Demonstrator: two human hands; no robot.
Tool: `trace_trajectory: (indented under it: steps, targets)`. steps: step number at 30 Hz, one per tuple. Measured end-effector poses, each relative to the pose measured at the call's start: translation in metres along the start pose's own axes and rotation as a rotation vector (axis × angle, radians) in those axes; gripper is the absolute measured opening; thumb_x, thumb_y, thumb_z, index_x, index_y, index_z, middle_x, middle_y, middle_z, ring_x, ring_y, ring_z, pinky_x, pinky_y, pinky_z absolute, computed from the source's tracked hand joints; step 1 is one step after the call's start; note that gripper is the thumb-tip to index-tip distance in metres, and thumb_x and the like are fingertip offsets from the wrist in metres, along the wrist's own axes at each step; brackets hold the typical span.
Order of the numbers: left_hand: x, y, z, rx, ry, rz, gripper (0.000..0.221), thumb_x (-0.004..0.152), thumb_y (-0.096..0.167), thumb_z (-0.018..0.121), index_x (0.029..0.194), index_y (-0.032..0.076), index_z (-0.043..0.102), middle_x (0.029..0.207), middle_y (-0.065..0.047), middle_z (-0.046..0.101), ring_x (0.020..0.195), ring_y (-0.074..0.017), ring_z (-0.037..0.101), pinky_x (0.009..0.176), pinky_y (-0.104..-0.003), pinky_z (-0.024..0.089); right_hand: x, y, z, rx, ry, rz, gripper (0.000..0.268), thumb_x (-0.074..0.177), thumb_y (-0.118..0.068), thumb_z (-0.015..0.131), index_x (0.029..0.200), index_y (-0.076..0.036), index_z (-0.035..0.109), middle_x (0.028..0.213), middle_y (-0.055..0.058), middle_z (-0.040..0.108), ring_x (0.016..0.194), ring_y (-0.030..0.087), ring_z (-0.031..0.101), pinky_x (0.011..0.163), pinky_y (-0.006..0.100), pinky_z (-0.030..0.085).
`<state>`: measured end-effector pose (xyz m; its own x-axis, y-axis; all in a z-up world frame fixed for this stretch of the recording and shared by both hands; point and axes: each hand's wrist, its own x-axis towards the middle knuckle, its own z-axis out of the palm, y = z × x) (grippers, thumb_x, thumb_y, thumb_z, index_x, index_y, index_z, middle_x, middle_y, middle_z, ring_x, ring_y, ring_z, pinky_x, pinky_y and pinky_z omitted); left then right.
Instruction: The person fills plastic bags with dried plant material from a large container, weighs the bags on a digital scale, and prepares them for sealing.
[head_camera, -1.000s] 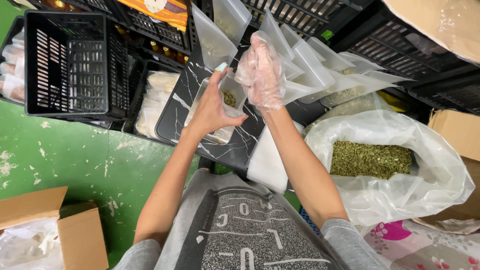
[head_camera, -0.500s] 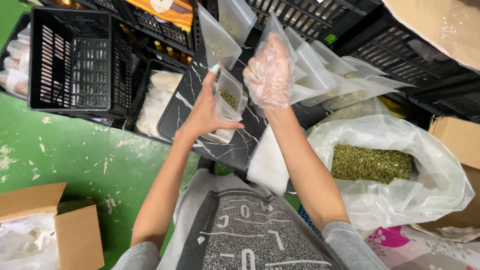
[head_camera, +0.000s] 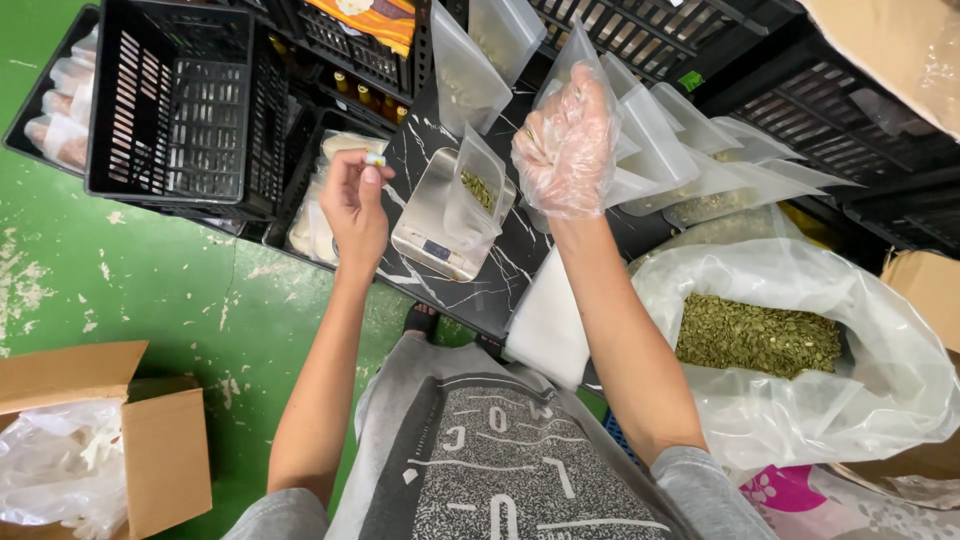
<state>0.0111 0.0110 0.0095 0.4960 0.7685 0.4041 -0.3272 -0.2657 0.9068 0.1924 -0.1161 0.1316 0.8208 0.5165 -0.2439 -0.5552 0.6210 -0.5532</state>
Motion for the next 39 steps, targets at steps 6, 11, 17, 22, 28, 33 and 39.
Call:
trace_trajectory:
  steps: [6,11,17,22,28,33,39]
  targets:
    - [-0.005,-0.008,-0.006,0.035,0.019,-0.072,0.031,0.109,0.035,0.048,0.104,0.006,0.058,0.082,-0.009,0.066,0.081,-0.0143,0.067,0.075,-0.027,0.051,0.003,0.001,-0.007,-0.006,0.013,-0.01,0.038,0.094,-0.019,0.062,0.064,-0.022,0.037,0.049,-0.005,0.021,0.037,0.01,0.012,0.033,0.028,0.009]
    - [-0.006,-0.01,-0.008,0.056,0.039,-0.099,0.032,0.11,0.037,0.047,0.103,0.007,0.059,0.08,-0.009,0.067,0.077,-0.0128,0.066,0.073,-0.027,0.052,0.002,0.0,-0.009,-0.038,-0.095,-0.041,0.044,0.097,-0.022,0.058,0.061,-0.021,0.033,0.047,-0.006,0.018,0.037,0.009,0.008,0.034,0.028,0.005]
    - [-0.009,-0.005,-0.009,0.058,0.016,-0.121,0.032,0.109,0.038,0.048,0.103,0.008,0.059,0.078,-0.008,0.068,0.077,-0.0126,0.065,0.075,-0.027,0.05,-0.012,-0.004,0.005,0.078,-0.016,0.014,0.055,0.084,-0.018,0.073,0.054,-0.024,0.026,0.044,-0.007,0.021,0.034,0.009,0.014,0.034,0.027,0.01]
    - [-0.014,0.011,0.005,0.094,-0.028,-0.012,0.034,0.11,0.036,0.048,0.099,0.006,0.06,0.074,-0.007,0.067,0.068,-0.0138,0.063,0.062,-0.027,0.049,-0.015,-0.012,-0.003,0.078,0.103,-0.019,0.053,0.083,-0.021,0.073,0.054,-0.024,0.029,0.045,-0.007,0.022,0.036,0.01,0.013,0.035,0.027,0.01]
    - [-0.027,0.065,0.067,0.107,-0.247,0.193,0.04,0.108,0.036,0.049,0.086,0.006,0.062,0.068,-0.001,0.063,0.058,-0.0127,0.056,0.057,-0.029,0.042,-0.016,-0.062,-0.066,0.176,0.092,0.033,0.058,0.086,-0.026,0.067,0.052,-0.024,0.02,0.045,-0.006,0.011,0.034,0.013,0.008,0.035,0.029,0.006]
    - [-0.05,0.065,0.13,-0.081,-0.406,0.18,0.032,0.102,0.034,0.063,0.08,0.011,0.069,0.054,0.0,0.059,0.044,-0.0165,0.048,0.051,-0.029,0.046,-0.058,-0.124,-0.142,0.153,0.034,-0.139,0.06,0.1,-0.034,0.058,0.051,-0.024,0.025,0.043,-0.005,0.016,0.032,0.011,0.021,0.035,0.019,0.015]
    - [-0.082,0.067,0.185,-0.213,-0.625,0.152,0.029,0.101,0.028,0.062,0.08,0.009,0.069,0.052,-0.001,0.058,0.041,-0.0179,0.045,0.047,-0.029,0.044,-0.123,-0.187,-0.238,0.285,0.172,-0.43,0.06,0.108,-0.028,0.05,0.054,-0.031,0.023,0.045,-0.013,0.017,0.035,0.003,0.016,0.032,0.016,0.012]
